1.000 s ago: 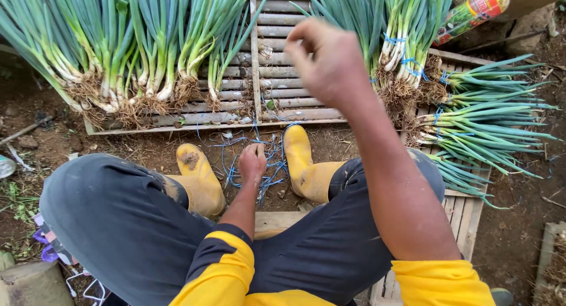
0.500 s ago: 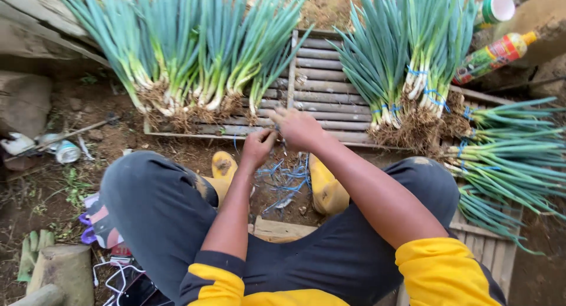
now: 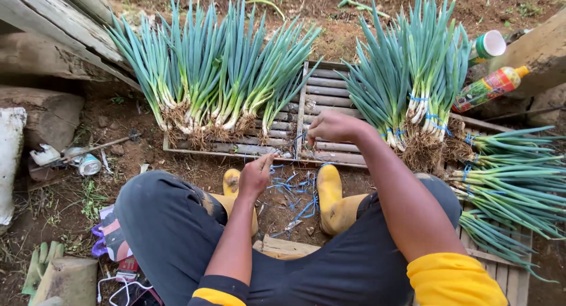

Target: The person sits on a wooden platform and bundles freshly harvested green onions using blue plastic ties. They gather loose onions, align the roots, and wrap the ties around the stems to secure them into neat bunches.

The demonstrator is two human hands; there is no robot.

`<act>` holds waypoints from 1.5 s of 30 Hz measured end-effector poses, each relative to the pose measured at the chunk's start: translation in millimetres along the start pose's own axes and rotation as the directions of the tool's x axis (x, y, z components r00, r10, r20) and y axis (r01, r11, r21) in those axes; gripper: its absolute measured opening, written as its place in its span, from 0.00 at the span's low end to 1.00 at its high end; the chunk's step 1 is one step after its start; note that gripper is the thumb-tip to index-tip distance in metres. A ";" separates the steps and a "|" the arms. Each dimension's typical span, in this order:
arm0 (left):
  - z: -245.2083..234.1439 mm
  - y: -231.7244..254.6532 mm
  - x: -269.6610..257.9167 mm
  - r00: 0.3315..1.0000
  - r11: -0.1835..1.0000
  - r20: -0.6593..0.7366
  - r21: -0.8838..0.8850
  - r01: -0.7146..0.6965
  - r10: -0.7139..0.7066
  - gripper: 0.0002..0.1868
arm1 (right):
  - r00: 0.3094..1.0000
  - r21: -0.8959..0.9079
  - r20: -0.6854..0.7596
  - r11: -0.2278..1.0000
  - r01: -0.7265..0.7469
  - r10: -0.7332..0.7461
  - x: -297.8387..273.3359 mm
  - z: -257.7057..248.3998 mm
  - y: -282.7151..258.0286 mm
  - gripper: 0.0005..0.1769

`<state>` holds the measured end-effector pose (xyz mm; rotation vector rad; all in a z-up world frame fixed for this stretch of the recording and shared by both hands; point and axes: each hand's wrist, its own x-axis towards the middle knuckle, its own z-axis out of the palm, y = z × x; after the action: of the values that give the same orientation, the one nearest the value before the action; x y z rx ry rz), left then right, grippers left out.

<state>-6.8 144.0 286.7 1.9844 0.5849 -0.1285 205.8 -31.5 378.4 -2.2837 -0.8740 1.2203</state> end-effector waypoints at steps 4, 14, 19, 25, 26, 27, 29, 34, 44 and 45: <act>10.1 -27.9 -5.2 0.996 0.998 -0.089 0.068 -0.002 0.008 0.23 | 0.992 0.377 -0.123 0.926 0.018 0.031 -27.9 -22.4 -9.9 0.15; 49.4 -82.5 8.5 0.982 0.962 0.083 0.229 0.148 -0.171 0.22 | 0.844 0.499 -0.519 0.754 0.427 -0.135 -35.8 -43.3 23.5 0.15; 26.3 -40.6 13.0 0.992 0.994 -0.069 -0.001 0.109 -0.109 0.21 | 0.724 0.487 -0.687 0.699 0.524 -0.064 -40.9 -76.5 55.1 0.12; -75.1 70.7 12.3 0.980 1.000 -0.199 0.022 -0.008 0.012 0.19 | 0.492 0.558 -0.816 0.188 0.808 0.303 -85.8 -113.1 104.8 0.08; -95.0 91.8 7.0 0.981 0.996 -0.193 0.080 0.031 -0.015 0.21 | 0.453 0.478 -0.795 -0.043 0.877 0.404 -97.5 -115.9 108.3 0.11; -101.6 71.3 31.1 0.982 0.996 -0.187 0.083 0.026 -0.010 0.21 | 0.446 0.472 -0.796 -0.043 0.881 0.409 -96.0 -115.1 120.3 0.11; -116.4 33.1 80.8 0.974 0.897 -0.221 0.440 0.048 0.057 0.23 | 0.380 0.483 -0.751 0.056 0.874 0.539 -91.0 -118.2 141.8 0.02; -104.7 137.0 94.4 0.970 0.655 -0.043 0.745 -0.128 0.239 0.19 | 0.225 0.061 -0.968 0.758 0.650 -0.115 -76.2 -56.5 7.5 0.14; -134.1 287.9 40.5 0.847 0.194 0.414 0.849 -0.492 0.333 0.18 | 0.620 0.518 -0.754 0.384 0.764 -0.216 -35.3 -24.8 -36.2 0.10; -141.7 282.8 42.1 0.845 0.189 0.420 0.847 -0.496 0.332 0.18 | 0.618 0.519 -0.757 0.381 0.765 -0.210 -41.9 -26.3 -38.6 0.10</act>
<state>136.1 178.3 570.0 3.2123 -0.3338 -0.3330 197.4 -34.1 440.6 -1.2472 -0.5179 0.3703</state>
